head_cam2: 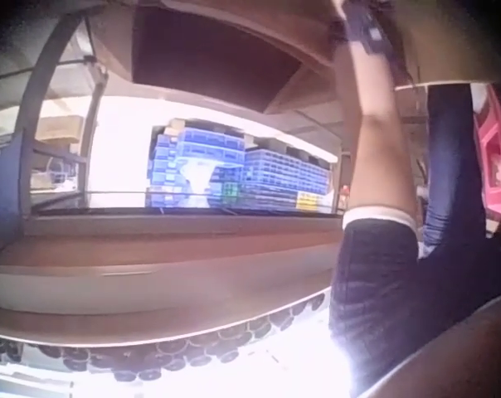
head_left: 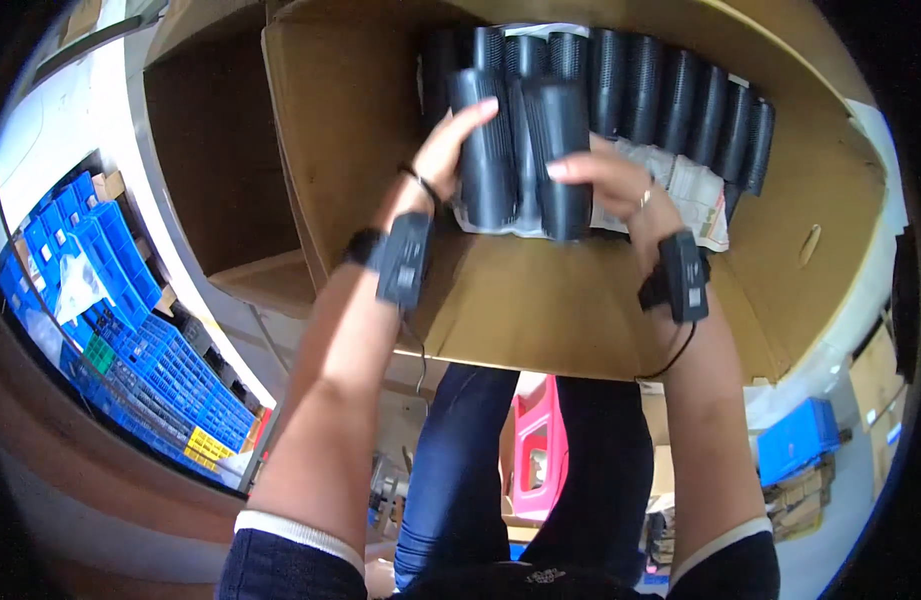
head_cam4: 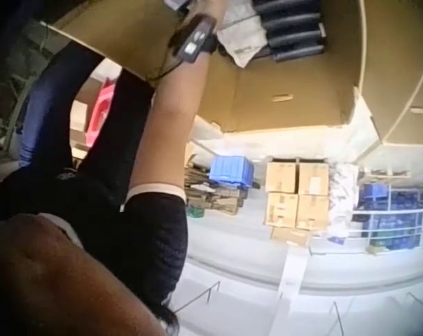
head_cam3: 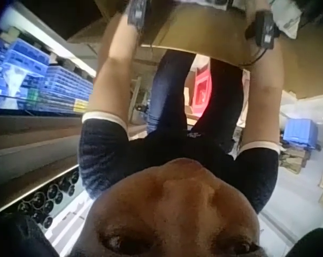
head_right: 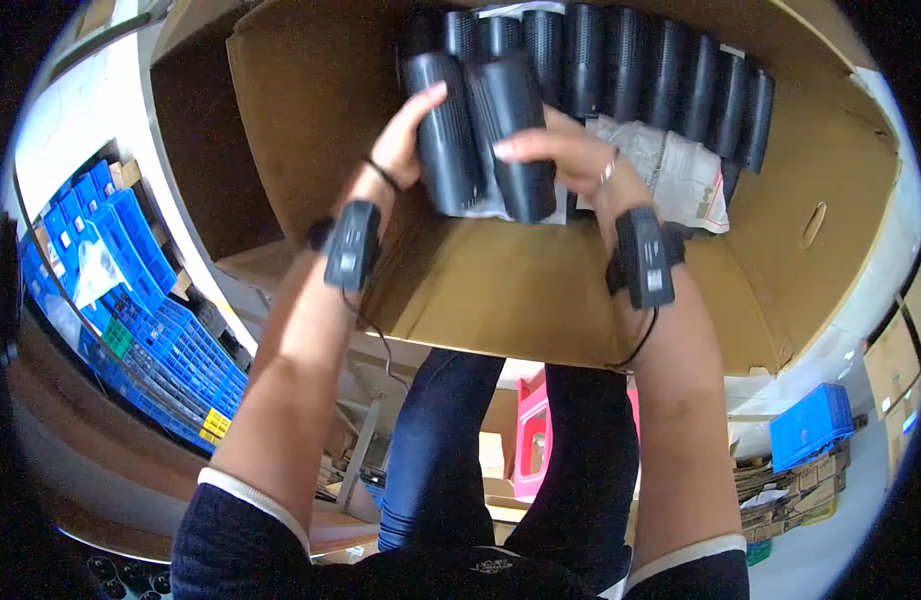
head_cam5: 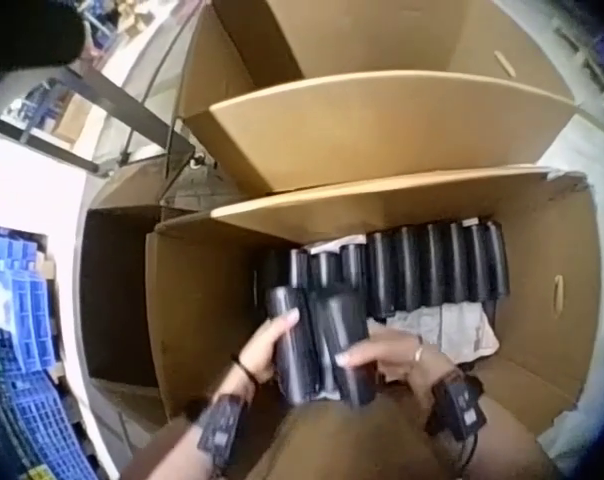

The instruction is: The person fits caps onto cylinders by hand and places the assembled units onto a conveyor belt. After repeating this, the person moves to a cardboard box, removes newspaper, and stacks the cylinders inside.

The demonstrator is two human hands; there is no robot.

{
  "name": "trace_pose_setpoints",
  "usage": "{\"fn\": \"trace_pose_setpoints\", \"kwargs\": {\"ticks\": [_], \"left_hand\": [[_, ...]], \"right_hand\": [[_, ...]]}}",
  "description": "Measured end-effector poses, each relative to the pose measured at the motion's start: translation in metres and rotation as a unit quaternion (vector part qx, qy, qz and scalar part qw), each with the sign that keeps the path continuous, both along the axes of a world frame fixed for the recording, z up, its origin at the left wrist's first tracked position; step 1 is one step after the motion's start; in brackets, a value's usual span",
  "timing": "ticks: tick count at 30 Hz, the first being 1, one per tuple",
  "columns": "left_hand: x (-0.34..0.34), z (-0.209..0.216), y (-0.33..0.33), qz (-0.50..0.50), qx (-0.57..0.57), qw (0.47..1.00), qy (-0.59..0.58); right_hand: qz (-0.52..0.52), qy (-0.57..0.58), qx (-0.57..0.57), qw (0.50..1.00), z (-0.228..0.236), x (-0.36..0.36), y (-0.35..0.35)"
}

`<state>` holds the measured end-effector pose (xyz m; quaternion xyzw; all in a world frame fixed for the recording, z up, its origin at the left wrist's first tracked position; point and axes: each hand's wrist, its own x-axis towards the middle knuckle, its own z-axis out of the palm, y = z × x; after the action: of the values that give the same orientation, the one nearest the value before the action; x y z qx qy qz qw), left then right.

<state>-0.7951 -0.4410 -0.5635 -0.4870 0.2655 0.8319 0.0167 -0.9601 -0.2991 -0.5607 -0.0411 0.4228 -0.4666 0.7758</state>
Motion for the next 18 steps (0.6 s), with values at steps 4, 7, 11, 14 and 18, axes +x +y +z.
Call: {"fn": "trace_pose_setpoints", "kwargs": {"ticks": [4, 7, 11, 14, 18], "left_hand": [[-0.045, -0.025, -0.036, -0.013, -0.062, 0.998, -0.03], [-0.051, -0.053, -0.041, 0.008, -0.311, 0.948, -0.068], [-0.036, -0.071, -0.045, -0.104, -0.362, 0.902, -0.21], [-0.02, -0.091, -0.057, -0.173, -0.393, 0.852, -0.3], [-0.013, -0.108, -0.064, -0.155, -0.395, 0.869, -0.253]], "right_hand": [[0.008, 0.066, 0.018, 0.998, -0.028, -0.032, -0.05], [-0.034, 0.197, 0.047, 0.979, -0.045, -0.032, -0.066], [0.008, 0.438, 0.195, 0.877, -0.066, -0.054, -0.046], [0.066, 0.562, 0.272, 0.778, -0.083, -0.055, -0.04], [0.06, 0.484, 0.208, 0.848, -0.109, -0.06, -0.037]]}}
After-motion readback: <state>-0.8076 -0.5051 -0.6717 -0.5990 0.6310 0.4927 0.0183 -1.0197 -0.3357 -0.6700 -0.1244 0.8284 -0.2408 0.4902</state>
